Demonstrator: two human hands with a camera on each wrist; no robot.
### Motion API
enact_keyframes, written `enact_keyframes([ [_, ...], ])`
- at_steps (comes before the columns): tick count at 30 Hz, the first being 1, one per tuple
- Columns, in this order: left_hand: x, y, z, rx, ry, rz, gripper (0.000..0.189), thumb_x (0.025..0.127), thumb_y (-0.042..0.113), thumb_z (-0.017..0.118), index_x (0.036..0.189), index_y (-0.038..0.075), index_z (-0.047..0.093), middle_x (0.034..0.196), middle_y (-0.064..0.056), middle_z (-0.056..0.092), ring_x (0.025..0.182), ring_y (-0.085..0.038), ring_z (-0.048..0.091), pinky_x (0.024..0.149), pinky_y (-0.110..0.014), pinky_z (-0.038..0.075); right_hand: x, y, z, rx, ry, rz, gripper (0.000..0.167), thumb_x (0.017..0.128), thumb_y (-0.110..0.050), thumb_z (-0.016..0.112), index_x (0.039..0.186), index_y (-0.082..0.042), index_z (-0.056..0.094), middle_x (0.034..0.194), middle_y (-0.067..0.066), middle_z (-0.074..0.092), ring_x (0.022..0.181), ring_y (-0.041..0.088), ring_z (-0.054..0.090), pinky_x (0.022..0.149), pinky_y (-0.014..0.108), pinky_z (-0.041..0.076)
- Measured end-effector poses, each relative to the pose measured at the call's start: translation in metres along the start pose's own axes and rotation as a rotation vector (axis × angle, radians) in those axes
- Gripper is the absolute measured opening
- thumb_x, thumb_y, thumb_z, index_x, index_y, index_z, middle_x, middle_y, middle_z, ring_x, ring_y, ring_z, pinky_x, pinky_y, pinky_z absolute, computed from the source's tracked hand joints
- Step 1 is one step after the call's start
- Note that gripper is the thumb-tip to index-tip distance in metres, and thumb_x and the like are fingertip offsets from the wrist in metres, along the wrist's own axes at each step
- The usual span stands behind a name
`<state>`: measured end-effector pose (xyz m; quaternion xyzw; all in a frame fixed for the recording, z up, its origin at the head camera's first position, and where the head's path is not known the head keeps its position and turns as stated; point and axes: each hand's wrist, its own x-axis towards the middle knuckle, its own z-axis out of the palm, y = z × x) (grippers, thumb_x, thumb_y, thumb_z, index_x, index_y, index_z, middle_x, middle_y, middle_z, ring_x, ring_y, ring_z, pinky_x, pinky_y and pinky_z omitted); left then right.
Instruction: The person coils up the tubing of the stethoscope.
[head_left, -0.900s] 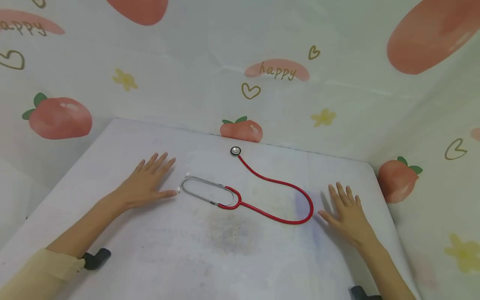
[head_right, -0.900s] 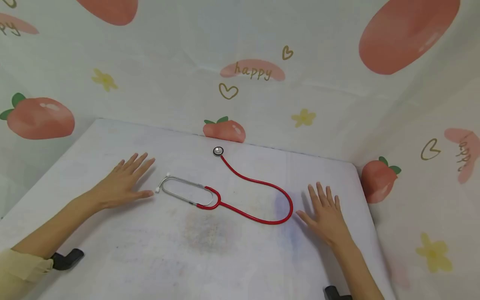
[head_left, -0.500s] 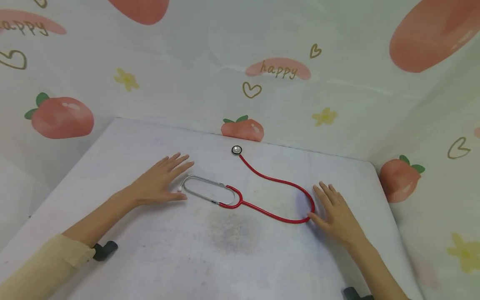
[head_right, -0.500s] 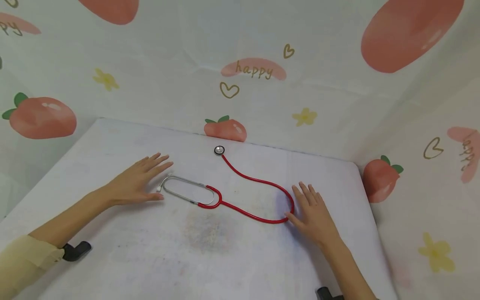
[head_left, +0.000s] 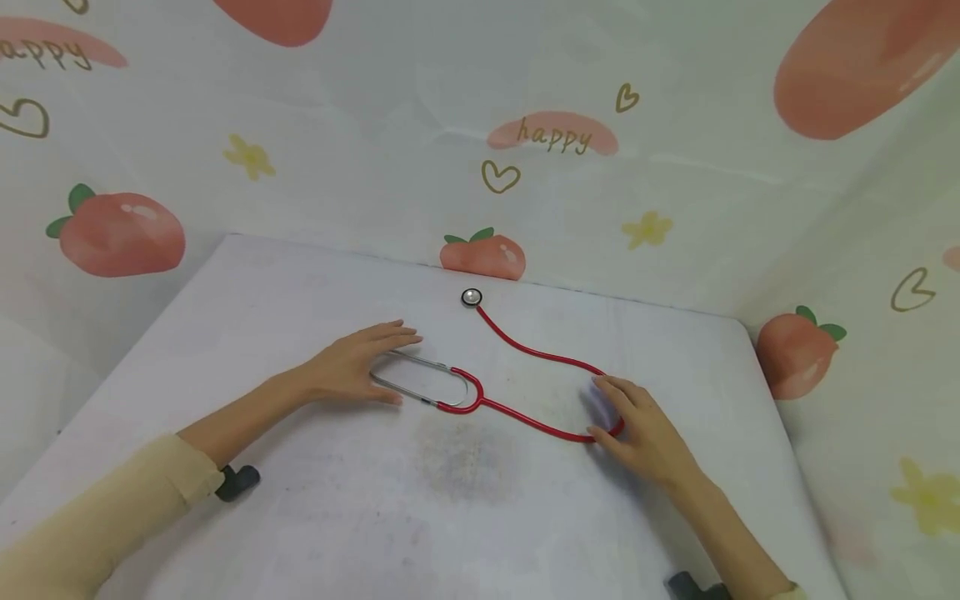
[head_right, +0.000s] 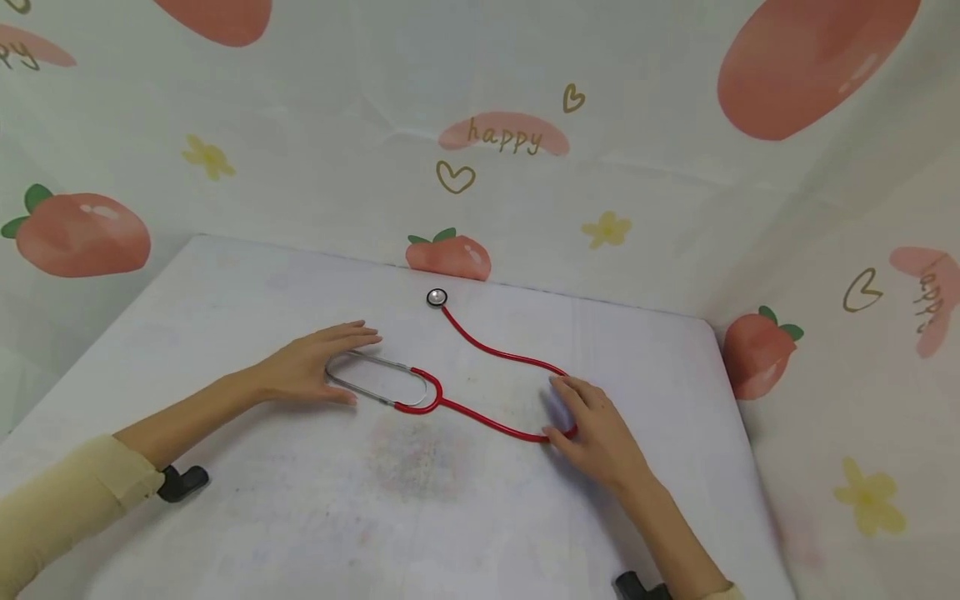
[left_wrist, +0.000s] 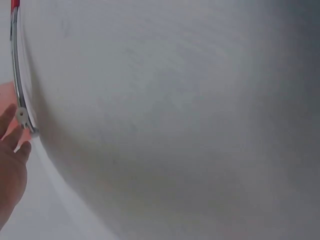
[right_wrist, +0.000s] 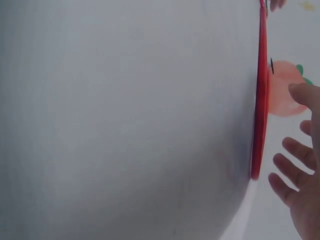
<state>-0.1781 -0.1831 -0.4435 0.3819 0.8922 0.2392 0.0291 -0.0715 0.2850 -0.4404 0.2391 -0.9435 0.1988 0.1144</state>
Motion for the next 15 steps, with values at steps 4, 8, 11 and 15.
enact_keyframes([
  [4, 0.008, 0.004, 0.003, -0.037, -0.039, -0.005, 0.087, 0.074, 0.052, 0.084, 0.147, 0.022, 0.049, 0.153, 0.005, 0.043, 0.147, -0.021, 0.030, 0.113, -0.048, 0.035, 0.003, -0.009, 0.006, 0.065, -0.035, 0.040, 0.068, 0.082, -0.023, 0.081, 0.142, -0.011, 0.052, 0.134, 0.006, 0.055, 0.125, 0.028, 0.050, 0.099, 0.050, 0.048],
  [8, 0.013, 0.005, 0.004, -0.050, -0.037, 0.006, 0.082, 0.074, 0.048, 0.085, 0.144, 0.022, 0.053, 0.150, 0.006, 0.047, 0.145, -0.019, 0.033, 0.112, -0.047, 0.037, 0.005, -0.016, 0.008, 0.175, -0.052, 0.060, 0.066, 0.082, -0.019, 0.081, 0.142, -0.011, 0.053, 0.131, 0.004, 0.058, 0.117, 0.022, 0.055, 0.093, 0.045, 0.052],
  [11, 0.015, 0.004, 0.007, -0.051, -0.023, 0.033, 0.078, 0.074, 0.047, 0.086, 0.141, 0.021, 0.057, 0.147, 0.007, 0.051, 0.143, -0.019, 0.036, 0.112, -0.047, 0.037, 0.007, -0.019, 0.010, 0.285, -0.065, 0.066, 0.064, 0.083, -0.015, 0.081, 0.140, -0.010, 0.054, 0.127, 0.003, 0.062, 0.105, 0.017, 0.059, 0.085, 0.036, 0.055],
  [15, 0.017, 0.003, 0.011, -0.054, -0.022, 0.046, 0.073, 0.073, 0.046, 0.086, 0.137, 0.022, 0.060, 0.144, 0.007, 0.053, 0.142, -0.018, 0.038, 0.111, -0.047, 0.038, 0.008, -0.022, 0.015, 0.408, -0.086, 0.083, 0.058, 0.085, -0.015, 0.080, 0.138, -0.010, 0.056, 0.120, 0.002, 0.065, 0.092, 0.016, 0.060, 0.077, 0.029, 0.055],
])
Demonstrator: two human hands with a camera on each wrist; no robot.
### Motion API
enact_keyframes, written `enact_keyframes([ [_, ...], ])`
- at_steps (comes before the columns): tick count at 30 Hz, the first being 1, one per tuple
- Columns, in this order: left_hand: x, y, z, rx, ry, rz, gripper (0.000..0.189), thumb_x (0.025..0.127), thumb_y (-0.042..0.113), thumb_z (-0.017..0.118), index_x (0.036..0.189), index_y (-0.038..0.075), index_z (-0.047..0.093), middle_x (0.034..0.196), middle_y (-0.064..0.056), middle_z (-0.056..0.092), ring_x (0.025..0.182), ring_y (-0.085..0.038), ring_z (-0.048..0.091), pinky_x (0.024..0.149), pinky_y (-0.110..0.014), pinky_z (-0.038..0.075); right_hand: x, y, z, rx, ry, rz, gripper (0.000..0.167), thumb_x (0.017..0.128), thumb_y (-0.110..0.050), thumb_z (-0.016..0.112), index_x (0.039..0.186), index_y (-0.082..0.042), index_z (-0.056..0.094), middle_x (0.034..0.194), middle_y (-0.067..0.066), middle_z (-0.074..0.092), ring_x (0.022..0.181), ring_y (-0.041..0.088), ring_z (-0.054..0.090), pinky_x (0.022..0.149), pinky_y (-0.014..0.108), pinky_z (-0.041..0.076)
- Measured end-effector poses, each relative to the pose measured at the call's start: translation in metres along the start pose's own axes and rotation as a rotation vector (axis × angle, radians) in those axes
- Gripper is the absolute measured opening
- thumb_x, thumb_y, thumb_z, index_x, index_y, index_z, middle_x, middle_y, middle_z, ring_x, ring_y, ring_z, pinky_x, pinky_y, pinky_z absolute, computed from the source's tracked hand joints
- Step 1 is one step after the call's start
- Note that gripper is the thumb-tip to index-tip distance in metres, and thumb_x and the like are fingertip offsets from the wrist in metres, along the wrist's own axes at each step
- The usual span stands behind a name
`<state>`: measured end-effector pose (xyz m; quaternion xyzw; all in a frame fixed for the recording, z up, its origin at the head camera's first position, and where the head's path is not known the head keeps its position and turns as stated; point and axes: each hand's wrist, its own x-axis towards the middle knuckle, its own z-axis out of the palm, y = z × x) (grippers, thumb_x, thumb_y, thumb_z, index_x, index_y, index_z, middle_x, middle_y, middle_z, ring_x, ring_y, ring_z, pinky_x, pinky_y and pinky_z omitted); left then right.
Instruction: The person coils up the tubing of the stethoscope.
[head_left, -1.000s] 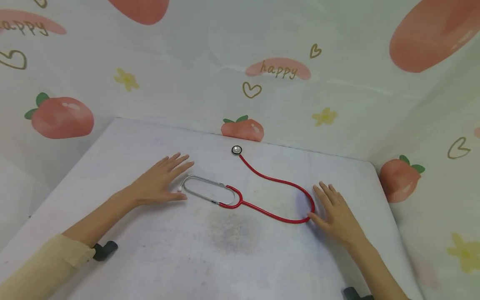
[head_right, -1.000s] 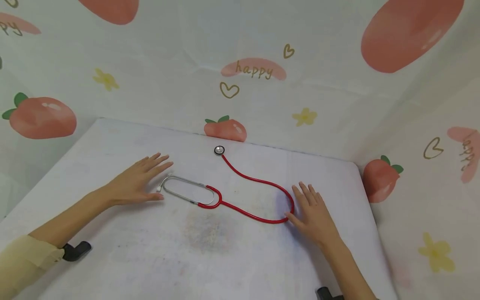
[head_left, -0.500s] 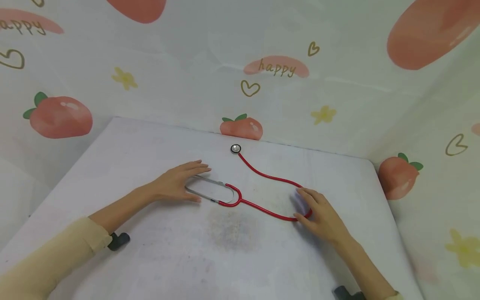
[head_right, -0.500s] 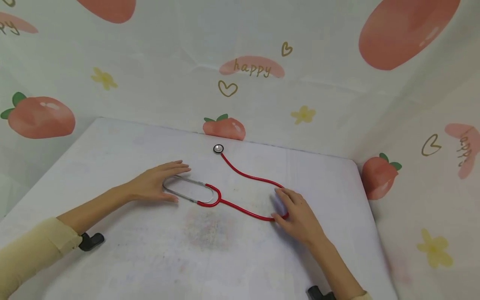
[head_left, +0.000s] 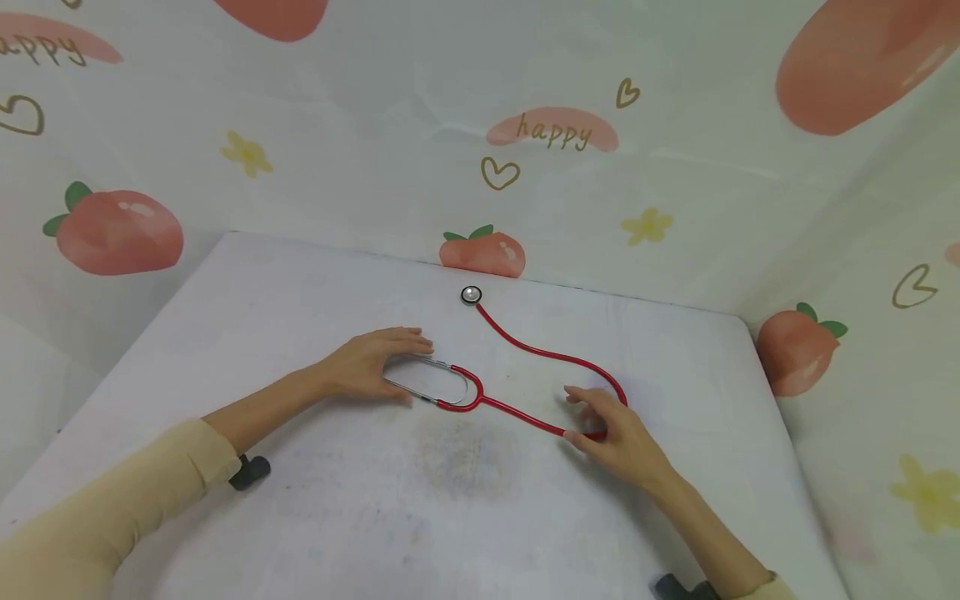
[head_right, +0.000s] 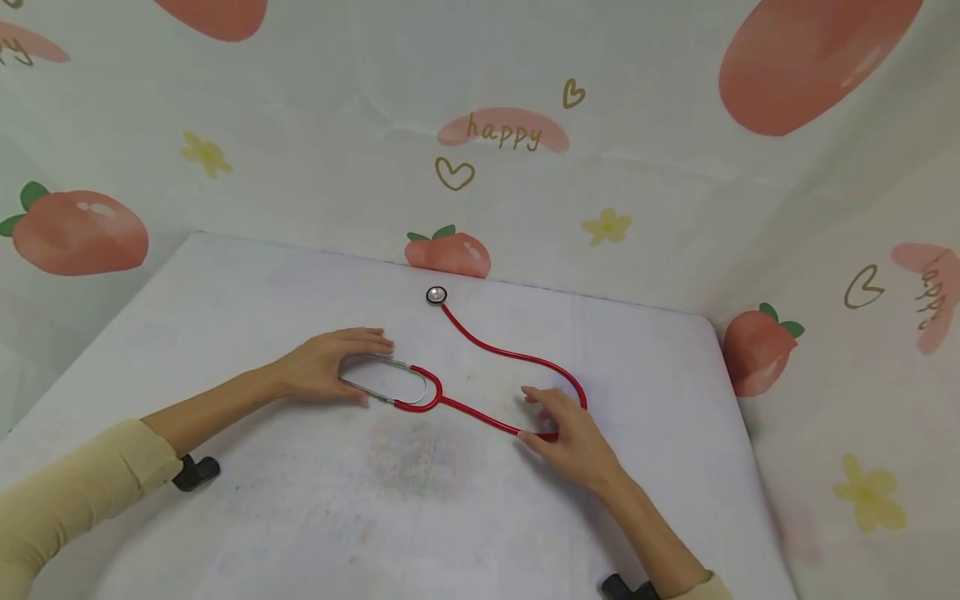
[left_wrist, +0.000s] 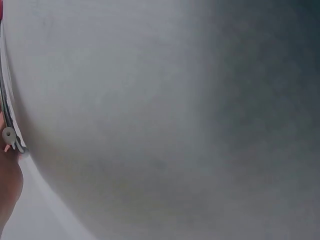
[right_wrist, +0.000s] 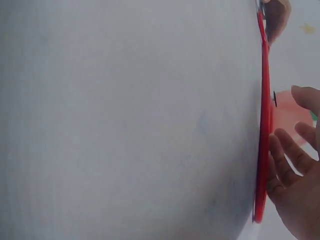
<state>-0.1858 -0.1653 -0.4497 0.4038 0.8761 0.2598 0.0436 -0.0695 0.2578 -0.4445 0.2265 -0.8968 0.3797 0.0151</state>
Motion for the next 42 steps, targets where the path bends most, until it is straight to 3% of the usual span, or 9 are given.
enact_keyframes([
  [6, -0.001, -0.003, 0.003, -0.012, 0.027, 0.024, 0.072, 0.071, 0.043, 0.088, 0.135, 0.020, 0.063, 0.142, 0.004, 0.056, 0.141, -0.023, 0.040, 0.108, -0.050, 0.040, 0.002, -0.001, 0.008, 0.084, -0.024, 0.013, 0.057, 0.083, -0.006, 0.081, 0.135, -0.012, 0.059, 0.116, 0.001, 0.066, 0.087, 0.015, 0.062, 0.076, 0.026, 0.056],
  [11, -0.001, -0.008, 0.006, -0.015, 0.049, 0.052, 0.070, 0.072, 0.042, 0.089, 0.133, 0.018, 0.065, 0.141, 0.004, 0.057, 0.140, -0.028, 0.041, 0.109, -0.051, 0.038, 0.004, -0.004, 0.012, 0.043, -0.042, 0.034, 0.054, 0.081, -0.001, 0.081, 0.131, -0.013, 0.064, 0.110, -0.004, 0.066, 0.089, 0.008, 0.060, 0.080, 0.025, 0.055],
  [16, -0.002, -0.014, 0.007, -0.027, 0.083, 0.074, 0.069, 0.069, 0.043, 0.090, 0.129, 0.017, 0.068, 0.140, 0.003, 0.058, 0.140, -0.034, 0.039, 0.112, -0.052, 0.033, 0.003, -0.006, 0.014, -0.024, -0.009, 0.066, 0.042, 0.079, -0.001, 0.082, 0.117, -0.014, 0.071, 0.098, -0.008, 0.065, 0.084, 0.006, 0.059, 0.075, 0.023, 0.055],
  [23, -0.002, -0.013, 0.007, -0.038, 0.071, 0.026, 0.062, 0.071, 0.045, 0.088, 0.125, 0.019, 0.070, 0.140, 0.006, 0.058, 0.141, -0.030, 0.038, 0.112, -0.051, 0.033, 0.004, -0.005, 0.016, -0.026, -0.023, 0.098, 0.033, 0.081, 0.000, 0.080, 0.107, -0.020, 0.075, 0.094, -0.012, 0.065, 0.081, 0.003, 0.060, 0.074, 0.022, 0.055],
  [29, -0.001, -0.004, 0.005, -0.054, 0.095, 0.017, 0.063, 0.070, 0.036, 0.090, 0.126, 0.017, 0.069, 0.133, 0.005, 0.063, 0.136, -0.026, 0.044, 0.110, -0.049, 0.036, 0.002, -0.004, 0.012, -0.058, -0.001, 0.046, 0.031, 0.083, 0.000, 0.078, 0.105, -0.022, 0.075, 0.096, -0.014, 0.063, 0.087, 0.004, 0.059, 0.074, 0.020, 0.053],
  [33, -0.001, 0.002, 0.001, -0.066, 0.125, -0.006, 0.059, 0.072, 0.033, 0.090, 0.125, 0.020, 0.070, 0.123, 0.008, 0.067, 0.121, -0.017, 0.055, 0.102, -0.042, 0.045, 0.003, -0.001, 0.006, -0.042, 0.049, -0.033, 0.034, 0.082, 0.004, 0.078, 0.107, -0.018, 0.075, 0.098, -0.012, 0.062, 0.087, 0.005, 0.059, 0.071, 0.019, 0.052],
  [36, 0.000, 0.004, -0.002, -0.093, 0.137, -0.022, 0.056, 0.073, 0.030, 0.089, 0.125, 0.022, 0.070, 0.113, 0.010, 0.069, 0.101, -0.010, 0.061, 0.089, -0.034, 0.051, 0.005, 0.000, 0.002, -0.021, 0.064, -0.089, 0.037, 0.079, 0.007, 0.079, 0.108, -0.016, 0.075, 0.099, -0.010, 0.063, 0.085, 0.006, 0.059, 0.070, 0.019, 0.054],
  [42, 0.003, 0.005, -0.008, -0.185, 0.157, -0.017, 0.057, 0.073, 0.024, 0.090, 0.126, 0.021, 0.069, 0.101, 0.009, 0.072, 0.073, -0.008, 0.057, 0.064, -0.023, 0.049, 0.015, -0.005, -0.011, -0.007, 0.108, -0.136, 0.038, 0.078, 0.005, 0.081, 0.109, -0.016, 0.077, 0.092, -0.009, 0.066, 0.076, 0.005, 0.057, 0.062, 0.016, 0.052],
])
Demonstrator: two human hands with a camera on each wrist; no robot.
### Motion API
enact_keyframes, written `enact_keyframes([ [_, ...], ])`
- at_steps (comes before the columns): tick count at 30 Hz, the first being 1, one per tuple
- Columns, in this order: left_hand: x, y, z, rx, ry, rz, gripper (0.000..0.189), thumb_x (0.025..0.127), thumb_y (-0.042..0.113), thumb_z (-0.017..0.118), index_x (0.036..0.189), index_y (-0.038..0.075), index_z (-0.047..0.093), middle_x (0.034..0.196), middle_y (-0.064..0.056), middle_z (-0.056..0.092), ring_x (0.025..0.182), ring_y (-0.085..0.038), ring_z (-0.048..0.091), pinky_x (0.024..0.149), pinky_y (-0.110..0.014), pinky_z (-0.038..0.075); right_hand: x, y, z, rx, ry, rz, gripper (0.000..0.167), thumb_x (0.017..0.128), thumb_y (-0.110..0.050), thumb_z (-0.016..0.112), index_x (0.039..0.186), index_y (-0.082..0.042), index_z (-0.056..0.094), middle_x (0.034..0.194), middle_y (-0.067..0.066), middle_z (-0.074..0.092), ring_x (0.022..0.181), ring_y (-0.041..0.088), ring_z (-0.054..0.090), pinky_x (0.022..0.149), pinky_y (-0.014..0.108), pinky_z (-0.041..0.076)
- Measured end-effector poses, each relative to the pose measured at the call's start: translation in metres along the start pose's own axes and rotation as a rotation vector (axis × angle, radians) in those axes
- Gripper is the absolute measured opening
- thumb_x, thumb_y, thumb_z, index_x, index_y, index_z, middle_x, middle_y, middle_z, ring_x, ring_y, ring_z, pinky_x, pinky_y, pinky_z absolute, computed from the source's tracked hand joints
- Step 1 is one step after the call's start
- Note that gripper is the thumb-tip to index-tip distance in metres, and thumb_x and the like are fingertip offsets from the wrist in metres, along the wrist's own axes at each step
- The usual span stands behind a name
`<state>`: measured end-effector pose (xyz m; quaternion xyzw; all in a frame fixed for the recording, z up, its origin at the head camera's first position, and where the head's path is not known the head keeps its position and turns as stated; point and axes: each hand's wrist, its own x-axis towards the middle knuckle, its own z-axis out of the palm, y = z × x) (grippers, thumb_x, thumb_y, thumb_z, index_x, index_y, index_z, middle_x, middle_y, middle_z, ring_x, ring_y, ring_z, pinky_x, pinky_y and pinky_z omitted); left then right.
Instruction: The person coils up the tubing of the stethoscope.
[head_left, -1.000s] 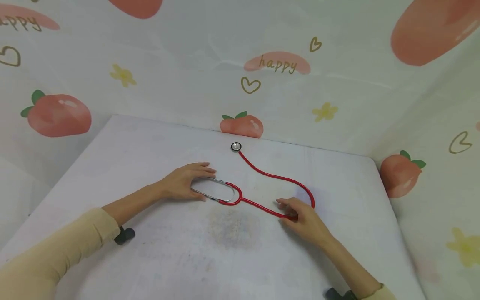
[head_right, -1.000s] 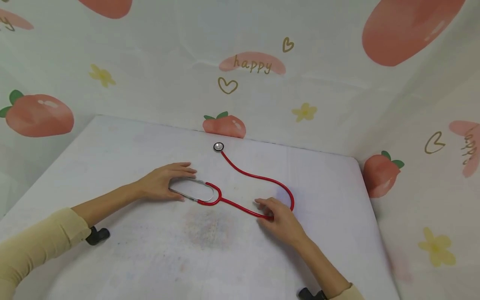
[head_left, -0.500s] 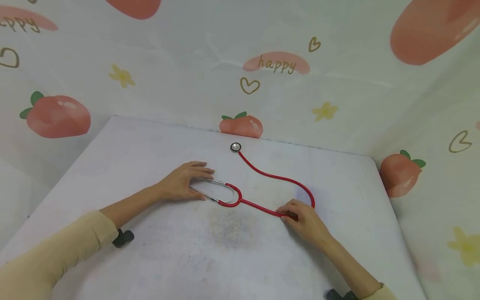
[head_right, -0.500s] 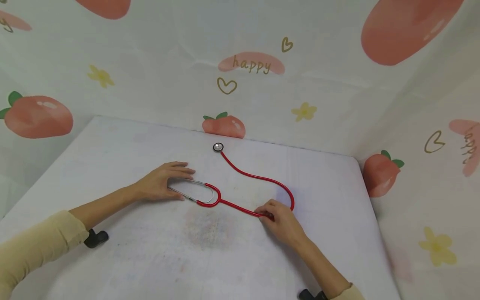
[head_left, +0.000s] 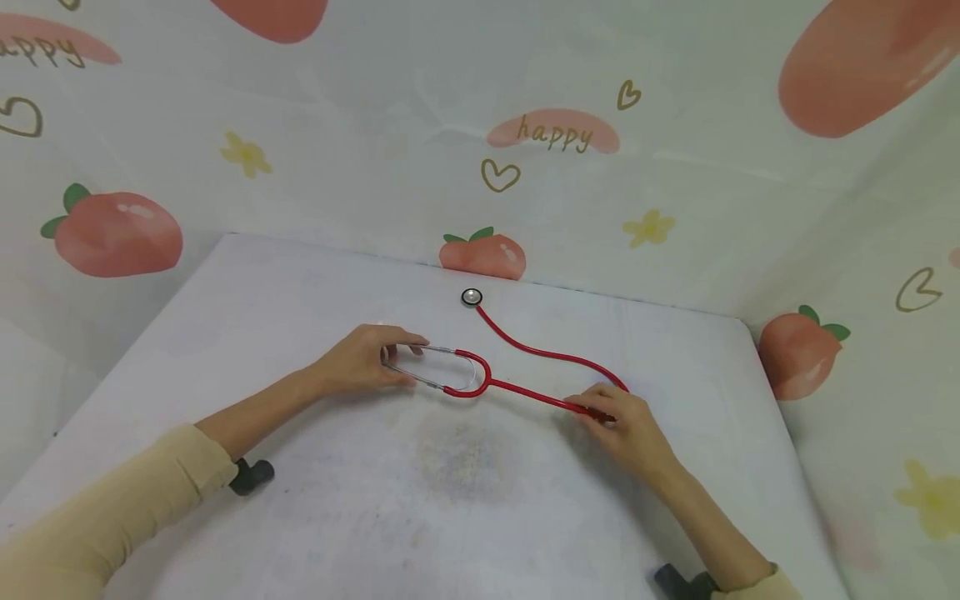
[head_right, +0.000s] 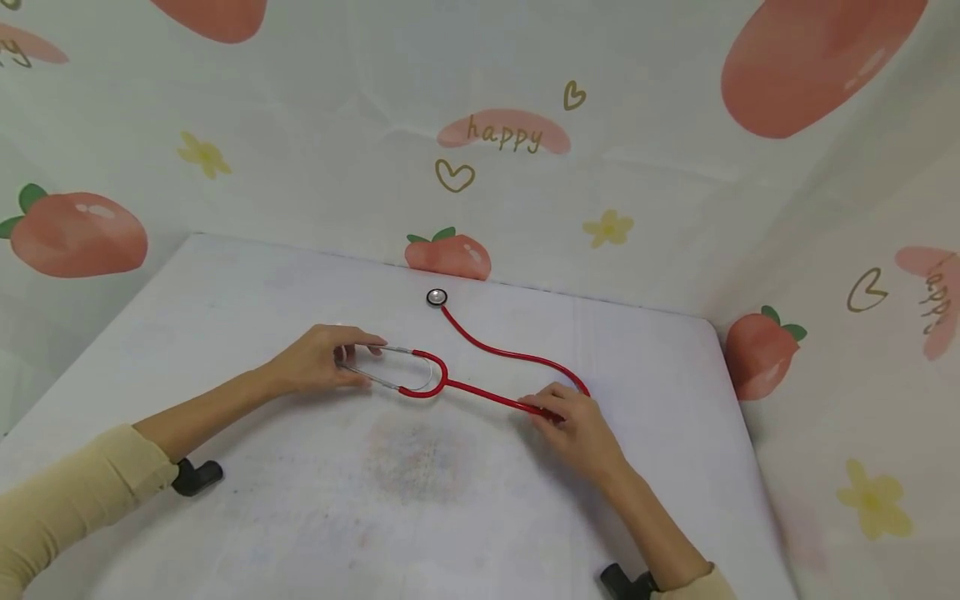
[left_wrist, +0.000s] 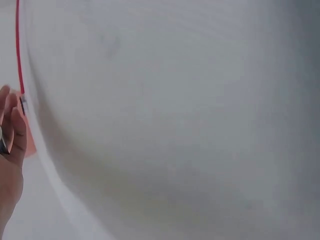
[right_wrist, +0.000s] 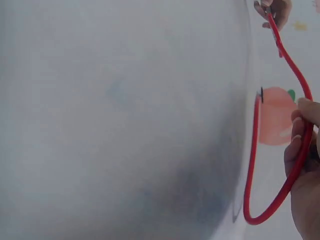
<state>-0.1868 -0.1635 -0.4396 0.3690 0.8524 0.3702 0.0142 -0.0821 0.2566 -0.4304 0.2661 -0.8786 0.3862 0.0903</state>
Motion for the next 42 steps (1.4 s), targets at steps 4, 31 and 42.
enact_keyframes([
  [4, 0.002, 0.002, -0.003, -0.005, 0.022, 0.011, 0.057, 0.073, 0.023, 0.091, 0.126, 0.019, 0.069, 0.099, 0.006, 0.072, 0.064, -0.009, 0.051, 0.056, -0.022, 0.043, 0.007, -0.002, -0.006, 0.021, 0.057, -0.029, 0.041, 0.076, 0.007, 0.081, 0.111, -0.012, 0.077, 0.080, -0.006, 0.067, 0.065, 0.004, 0.051, 0.052, 0.014, 0.042],
  [31, 0.013, 0.016, -0.008, -0.011, -0.034, 0.092, 0.054, 0.074, 0.006, 0.087, 0.125, 0.009, 0.070, 0.099, 0.001, 0.074, 0.062, -0.005, 0.051, 0.054, -0.021, 0.045, 0.056, -0.016, -0.027, 0.090, 0.181, -0.225, 0.037, 0.071, 0.020, 0.077, 0.103, 0.002, 0.074, 0.086, 0.009, 0.073, 0.068, 0.007, 0.061, 0.063, 0.013, 0.052],
  [42, 0.022, 0.040, -0.002, -0.059, -0.165, 0.072, 0.050, 0.079, 0.005, 0.083, 0.126, 0.014, 0.070, 0.102, 0.001, 0.071, 0.066, -0.008, 0.050, 0.061, -0.022, 0.047, 0.085, -0.043, -0.032, 0.145, 0.202, -0.276, 0.032, 0.068, 0.025, 0.075, 0.094, 0.006, 0.074, 0.081, 0.012, 0.071, 0.064, 0.006, 0.050, 0.053, 0.015, 0.041],
])
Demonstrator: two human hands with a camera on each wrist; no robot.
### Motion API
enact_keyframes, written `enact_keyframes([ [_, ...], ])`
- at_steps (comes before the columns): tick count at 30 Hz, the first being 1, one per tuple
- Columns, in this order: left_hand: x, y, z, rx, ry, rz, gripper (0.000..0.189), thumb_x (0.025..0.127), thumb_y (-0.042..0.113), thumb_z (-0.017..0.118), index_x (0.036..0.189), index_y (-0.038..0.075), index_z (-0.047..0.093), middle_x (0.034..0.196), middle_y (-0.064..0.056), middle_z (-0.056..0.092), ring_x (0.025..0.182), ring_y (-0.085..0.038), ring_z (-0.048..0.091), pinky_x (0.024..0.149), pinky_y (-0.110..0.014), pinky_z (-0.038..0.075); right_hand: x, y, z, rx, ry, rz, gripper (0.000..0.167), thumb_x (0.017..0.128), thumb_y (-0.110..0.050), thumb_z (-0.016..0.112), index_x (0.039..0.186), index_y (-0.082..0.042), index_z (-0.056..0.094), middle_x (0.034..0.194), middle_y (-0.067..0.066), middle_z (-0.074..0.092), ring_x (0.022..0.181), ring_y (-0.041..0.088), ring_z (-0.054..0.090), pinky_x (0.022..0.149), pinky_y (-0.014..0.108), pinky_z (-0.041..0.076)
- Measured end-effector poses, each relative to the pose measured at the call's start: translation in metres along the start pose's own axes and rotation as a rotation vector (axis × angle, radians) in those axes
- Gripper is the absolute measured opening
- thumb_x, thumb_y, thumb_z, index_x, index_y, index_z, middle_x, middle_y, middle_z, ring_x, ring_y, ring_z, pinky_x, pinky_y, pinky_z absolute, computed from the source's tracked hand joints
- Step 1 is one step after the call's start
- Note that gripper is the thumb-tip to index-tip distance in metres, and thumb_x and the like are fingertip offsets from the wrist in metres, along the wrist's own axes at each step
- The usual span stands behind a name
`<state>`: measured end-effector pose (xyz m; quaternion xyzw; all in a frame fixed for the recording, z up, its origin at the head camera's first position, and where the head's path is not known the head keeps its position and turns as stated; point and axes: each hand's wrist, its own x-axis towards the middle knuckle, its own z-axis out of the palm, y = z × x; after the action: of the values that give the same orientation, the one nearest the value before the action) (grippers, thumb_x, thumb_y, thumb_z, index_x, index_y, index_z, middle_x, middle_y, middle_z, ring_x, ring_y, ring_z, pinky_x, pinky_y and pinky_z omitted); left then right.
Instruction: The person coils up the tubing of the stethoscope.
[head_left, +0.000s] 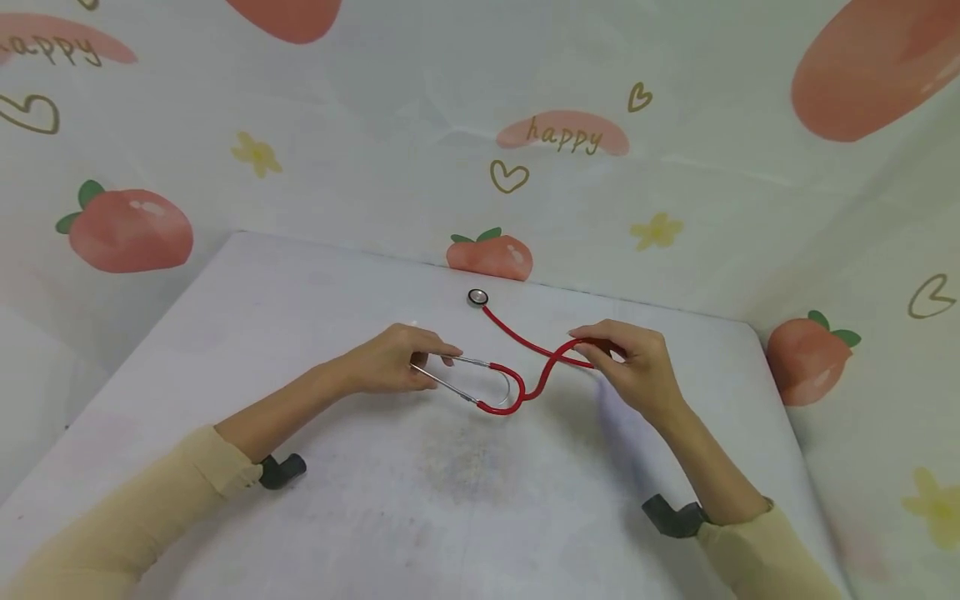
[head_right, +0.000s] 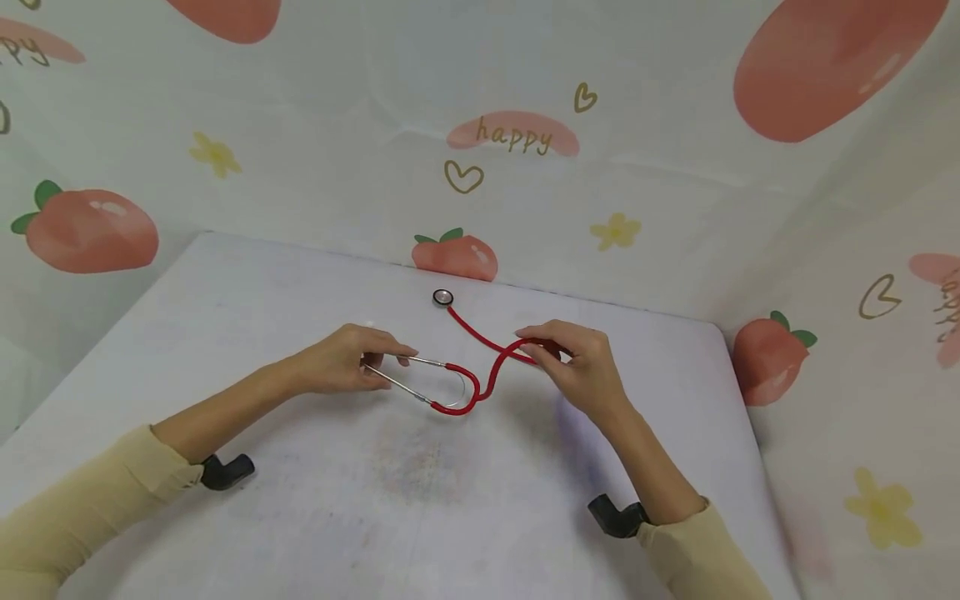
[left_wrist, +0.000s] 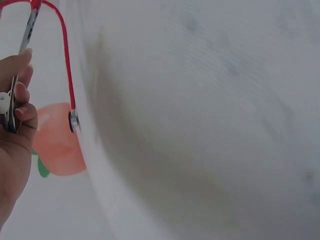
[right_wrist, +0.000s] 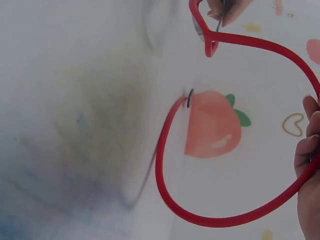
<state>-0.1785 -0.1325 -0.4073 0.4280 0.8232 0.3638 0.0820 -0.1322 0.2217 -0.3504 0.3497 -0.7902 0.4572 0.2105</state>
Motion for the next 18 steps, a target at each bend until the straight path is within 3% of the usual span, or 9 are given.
enact_keyframes([
  [4, 0.006, 0.003, 0.006, 0.002, -0.023, 0.032, 0.050, 0.080, 0.005, 0.082, 0.127, 0.014, 0.069, 0.104, -0.001, 0.071, 0.067, -0.007, 0.050, 0.062, -0.021, 0.047, 0.009, -0.011, 0.003, 0.012, -0.015, 0.055, 0.029, 0.072, 0.022, 0.075, 0.096, 0.006, 0.074, 0.084, 0.013, 0.072, 0.071, 0.007, 0.060, 0.064, 0.012, 0.051],
  [9, 0.010, 0.007, 0.009, 0.023, 0.018, 0.092, 0.054, 0.079, 0.004, 0.083, 0.130, 0.014, 0.067, 0.105, 0.000, 0.072, 0.066, -0.007, 0.049, 0.060, -0.021, 0.047, 0.016, -0.016, 0.008, 0.004, -0.024, 0.076, 0.027, 0.073, 0.021, 0.075, 0.097, 0.007, 0.073, 0.088, 0.016, 0.073, 0.077, 0.011, 0.067, 0.073, 0.016, 0.055],
  [13, 0.014, 0.009, 0.012, 0.054, 0.055, 0.139, 0.057, 0.078, 0.003, 0.084, 0.131, 0.014, 0.065, 0.105, -0.001, 0.072, 0.067, -0.006, 0.051, 0.062, -0.021, 0.049, 0.019, -0.012, 0.013, 0.036, -0.029, 0.078, 0.024, 0.075, 0.020, 0.075, 0.095, 0.008, 0.073, 0.086, 0.017, 0.072, 0.073, 0.012, 0.064, 0.068, 0.014, 0.053],
  [18, 0.016, 0.011, 0.014, 0.085, 0.072, 0.162, 0.061, 0.077, 0.003, 0.084, 0.133, 0.013, 0.063, 0.105, -0.001, 0.071, 0.069, -0.006, 0.052, 0.066, -0.022, 0.049, 0.015, 0.012, 0.022, 0.039, -0.056, 0.083, 0.025, 0.077, 0.013, 0.077, 0.098, 0.001, 0.076, 0.087, 0.010, 0.073, 0.068, 0.009, 0.057, 0.059, 0.015, 0.048],
])
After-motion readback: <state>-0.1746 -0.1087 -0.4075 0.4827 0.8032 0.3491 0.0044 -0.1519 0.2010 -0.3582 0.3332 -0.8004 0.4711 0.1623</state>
